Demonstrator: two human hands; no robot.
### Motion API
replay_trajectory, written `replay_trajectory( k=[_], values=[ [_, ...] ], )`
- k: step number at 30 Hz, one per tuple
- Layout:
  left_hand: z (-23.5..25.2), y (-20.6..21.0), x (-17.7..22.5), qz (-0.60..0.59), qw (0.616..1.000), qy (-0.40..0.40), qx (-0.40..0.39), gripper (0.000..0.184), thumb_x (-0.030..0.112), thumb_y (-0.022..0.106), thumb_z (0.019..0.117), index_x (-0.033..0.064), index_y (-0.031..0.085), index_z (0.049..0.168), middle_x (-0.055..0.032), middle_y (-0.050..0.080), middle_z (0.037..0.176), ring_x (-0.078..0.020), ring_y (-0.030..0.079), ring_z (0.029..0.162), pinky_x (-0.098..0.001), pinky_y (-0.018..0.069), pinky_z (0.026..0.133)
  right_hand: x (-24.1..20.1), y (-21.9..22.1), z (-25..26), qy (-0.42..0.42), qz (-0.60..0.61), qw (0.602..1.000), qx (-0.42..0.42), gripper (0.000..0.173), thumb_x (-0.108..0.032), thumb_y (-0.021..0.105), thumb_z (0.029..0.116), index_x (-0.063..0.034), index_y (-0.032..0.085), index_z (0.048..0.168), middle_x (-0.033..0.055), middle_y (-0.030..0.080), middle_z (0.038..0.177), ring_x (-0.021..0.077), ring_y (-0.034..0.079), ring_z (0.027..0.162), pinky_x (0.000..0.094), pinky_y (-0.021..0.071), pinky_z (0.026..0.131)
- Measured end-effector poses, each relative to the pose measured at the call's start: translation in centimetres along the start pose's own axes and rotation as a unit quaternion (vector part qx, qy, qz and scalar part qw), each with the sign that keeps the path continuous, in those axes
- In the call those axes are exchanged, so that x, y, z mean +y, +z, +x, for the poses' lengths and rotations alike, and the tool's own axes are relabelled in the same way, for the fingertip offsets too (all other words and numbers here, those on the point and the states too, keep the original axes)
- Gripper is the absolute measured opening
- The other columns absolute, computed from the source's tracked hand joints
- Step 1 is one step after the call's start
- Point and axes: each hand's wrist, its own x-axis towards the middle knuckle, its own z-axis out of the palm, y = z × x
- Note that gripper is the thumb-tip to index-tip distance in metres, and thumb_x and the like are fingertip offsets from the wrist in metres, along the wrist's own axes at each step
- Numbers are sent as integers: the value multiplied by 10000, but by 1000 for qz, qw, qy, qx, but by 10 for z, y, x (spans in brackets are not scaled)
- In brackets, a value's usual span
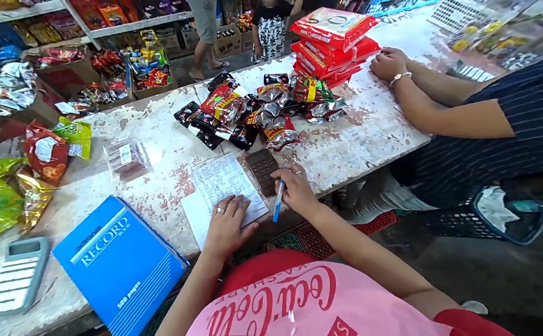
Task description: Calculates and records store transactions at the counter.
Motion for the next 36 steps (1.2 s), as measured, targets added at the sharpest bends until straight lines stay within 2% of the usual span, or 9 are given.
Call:
replay_trajectory(
  k=[4, 7, 10, 15, 18, 26, 29, 33, 36],
  values=[
    [0, -2, 1, -4, 1000, -10, 3, 704, 666, 332, 1005, 129, 668, 1314, -120, 660, 1350, -358, 586, 1285, -543, 448, 1067, 16, -12, -12, 44, 0, 998, -40, 226, -79, 557, 954, -26, 704, 1117, 126, 747, 1103, 441, 607, 1225, 696, 319, 1125],
    [0, -2, 2, -1, 1000, -16, -4, 715, 671, 310, 1008, 134, 658, 1328, -111, 656, 1358, -352, 577, 1297, -538, 440, 1076, 9, -6, -24, -21, 34, 999, -30, 277, -92, 486, 981, -49, 706, 1144, 91, 746, 1156, 398, 608, 1240, 647, 367, 1111],
    [1, -1, 1, -1, 1000, -14, -3, 714, 666, 311, 1011, 130, 661, 1327, -111, 659, 1355, -353, 582, 1294, -541, 442, 1073, -9, 4, -25, -60, 49, 994, -79, 285, -71, 487, 969, -66, 688, 1172, 89, 722, 1229, 399, 558, 1315, 689, 315, 1121],
    [0, -1, 1, 6, 1000, -10, -10, 704, 660, 311, 1011, 135, 676, 1305, -110, 659, 1354, -357, 582, 1293, -538, 444, 1073, -1, 7, 5, -5, 29, 1000, -7, 258, -75, 507, 968, -30, 704, 1128, 121, 742, 1148, 434, 581, 1268, 656, 354, 1119],
    [0, -1, 1, 11, 1000, -9, -14, 688, 654, 310, 1016, 145, 688, 1283, -102, 658, 1356, -355, 579, 1295, -537, 447, 1068, 9, 5, 18, 30, 22, 999, -31, 248, -70, 527, 971, -30, 700, 1145, 131, 732, 1140, 428, 560, 1282, 623, 329, 1151],
    [-1, 0, 0, 10, 1000, -4, -5, 668, 648, 314, 1022, 155, 704, 1252, -100, 668, 1337, -342, 587, 1288, -526, 447, 1077, 9, 18, 3, -27, 24, 999, 14, 240, -89, 523, 947, -54, 708, 1096, 92, 752, 1092, 390, 620, 1215, 642, 355, 1123],
    [-2, 0, 0, 11, 1000, -3, -4, 661, 646, 320, 1022, 159, 702, 1254, -96, 664, 1345, -341, 583, 1293, -523, 445, 1079, 6, 14, -10, -35, 26, 999, -31, 283, -73, 501, 963, -60, 700, 1164, 83, 743, 1160, 397, 588, 1280, 694, 310, 1133],
    [-1, 0, 1, -2, 1000, -8, 11, 694, 651, 306, 1023, 132, 680, 1293, -111, 665, 1343, -349, 592, 1279, -530, 450, 1073, 22, 4, -20, -35, 21, 998, 37, 272, -110, 489, 977, -51, 710, 1125, 88, 752, 1134, 373, 624, 1213, 587, 397, 1108],
    [-2, -2, 1, -18, 999, -19, 23, 683, 610, 289, 1042, 106, 638, 1344, -126, 652, 1358, -344, 582, 1291, -519, 437, 1084, 32, -7, -25, -10, 24, 1000, 16, 217, -160, 543, 975, -41, 707, 1053, 105, 748, 1020, 357, 653, 1122, 560, 414, 1093]
  ],
)
